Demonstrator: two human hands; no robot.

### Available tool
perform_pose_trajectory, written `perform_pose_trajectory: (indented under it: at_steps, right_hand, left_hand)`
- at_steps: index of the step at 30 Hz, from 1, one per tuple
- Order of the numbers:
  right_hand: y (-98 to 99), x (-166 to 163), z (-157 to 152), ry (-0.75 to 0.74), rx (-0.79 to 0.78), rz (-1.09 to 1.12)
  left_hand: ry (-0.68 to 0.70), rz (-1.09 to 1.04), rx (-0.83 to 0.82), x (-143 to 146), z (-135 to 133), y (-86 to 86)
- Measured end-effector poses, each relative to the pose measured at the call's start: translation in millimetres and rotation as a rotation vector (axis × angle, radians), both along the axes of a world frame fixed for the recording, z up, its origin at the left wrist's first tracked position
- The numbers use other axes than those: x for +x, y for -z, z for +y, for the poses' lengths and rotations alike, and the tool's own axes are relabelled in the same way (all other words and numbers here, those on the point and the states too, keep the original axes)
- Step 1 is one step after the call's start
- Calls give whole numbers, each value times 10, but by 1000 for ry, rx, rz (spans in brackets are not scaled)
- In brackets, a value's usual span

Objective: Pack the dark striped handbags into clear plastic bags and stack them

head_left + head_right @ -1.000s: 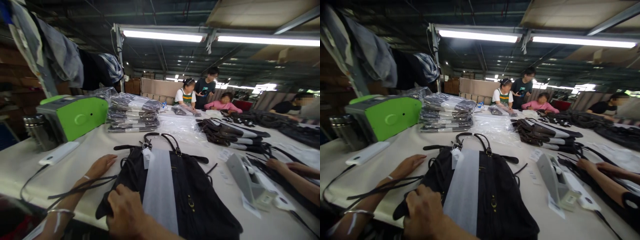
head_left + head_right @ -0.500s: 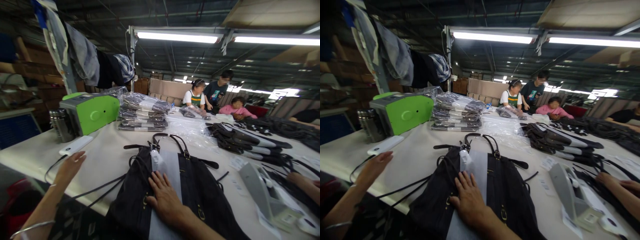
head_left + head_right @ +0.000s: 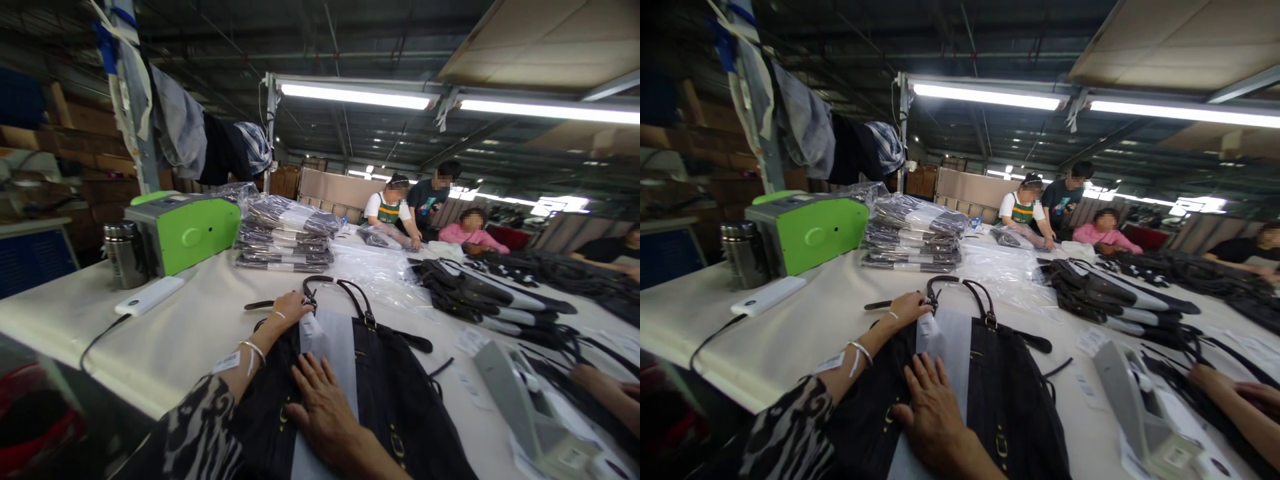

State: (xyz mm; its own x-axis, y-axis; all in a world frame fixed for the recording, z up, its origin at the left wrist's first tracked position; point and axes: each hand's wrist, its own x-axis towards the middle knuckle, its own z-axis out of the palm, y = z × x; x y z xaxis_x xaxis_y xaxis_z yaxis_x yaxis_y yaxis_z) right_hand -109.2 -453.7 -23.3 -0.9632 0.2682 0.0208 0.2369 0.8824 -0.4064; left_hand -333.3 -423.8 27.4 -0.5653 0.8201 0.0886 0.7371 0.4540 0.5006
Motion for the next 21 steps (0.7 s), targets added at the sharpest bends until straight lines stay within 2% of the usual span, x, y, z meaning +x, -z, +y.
perform_pose_trajectory:
  at_steps: [3, 11, 17, 21]
  right_hand:
    - [19, -2, 7, -4, 5, 20]
    - [18, -6, 6, 2, -24, 12]
    - [-2, -3, 7, 8, -27, 13]
    - [2, -13, -7, 11, -31, 9]
  left_hand:
    - [-18, -64, 108, -36, 18, 49]
    - [72, -493, 290, -158, -21, -78]
    - [145, -724, 214, -74, -99, -277]
    - [194, -751, 49, 7, -305, -282]
